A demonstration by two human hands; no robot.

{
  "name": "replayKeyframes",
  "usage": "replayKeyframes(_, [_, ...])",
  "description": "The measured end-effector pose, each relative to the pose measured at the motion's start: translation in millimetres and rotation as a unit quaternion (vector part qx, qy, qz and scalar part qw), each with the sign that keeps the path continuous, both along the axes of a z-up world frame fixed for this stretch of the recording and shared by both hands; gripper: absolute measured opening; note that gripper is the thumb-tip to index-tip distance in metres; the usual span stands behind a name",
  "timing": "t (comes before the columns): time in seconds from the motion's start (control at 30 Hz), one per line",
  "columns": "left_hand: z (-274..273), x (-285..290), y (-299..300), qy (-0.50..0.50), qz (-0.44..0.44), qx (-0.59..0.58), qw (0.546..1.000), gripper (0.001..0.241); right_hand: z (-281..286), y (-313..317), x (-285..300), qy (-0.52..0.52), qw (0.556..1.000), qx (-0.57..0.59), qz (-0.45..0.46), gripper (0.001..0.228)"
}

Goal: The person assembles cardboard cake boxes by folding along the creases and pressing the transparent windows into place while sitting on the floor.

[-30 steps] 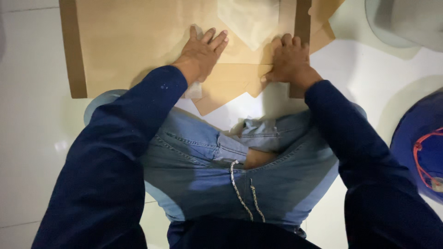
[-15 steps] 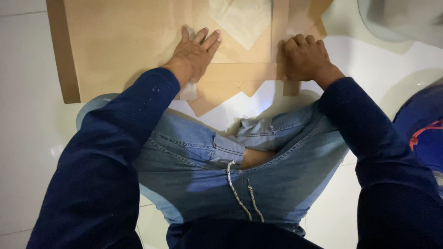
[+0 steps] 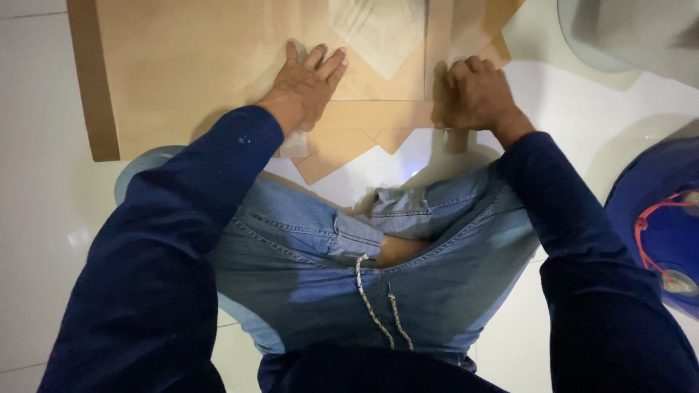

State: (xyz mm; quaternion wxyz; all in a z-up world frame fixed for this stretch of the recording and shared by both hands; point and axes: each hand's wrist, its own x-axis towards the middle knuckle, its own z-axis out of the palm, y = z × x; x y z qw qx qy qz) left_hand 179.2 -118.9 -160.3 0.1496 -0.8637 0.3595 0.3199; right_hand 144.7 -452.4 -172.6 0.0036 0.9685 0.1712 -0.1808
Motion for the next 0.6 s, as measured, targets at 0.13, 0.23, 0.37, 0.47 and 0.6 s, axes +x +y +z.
replayKeyframes(0.13, [-4,-2,2,-0.034,-0.02,0.005,0.999,0.122,-1,25,5,0.022,1.0,-0.011,0.001,0.072])
replayKeyframes(0.23, [-3,-3,2,-0.025,-0.016,0.003,1.0,0.117,-19,31,12,-0.1,0.983,-0.019,0.155,0.059])
replayKeyframes(0.37, [-10,0,0,-0.026,-0.013,-0.004,1.0,0.121,-13,53,10,-0.002,0.999,0.025,0.044,0.07])
replayKeyframes(0.47, [-16,1,0,-0.032,-0.011,-0.005,0.999,0.131,-4,72,12,0.054,0.998,-0.01,0.031,0.088])
replayKeyframes(0.6, [-10,0,-1,-0.024,-0.013,0.009,1.0,0.128,-8,87,10,0.046,0.999,0.009,0.021,0.083])
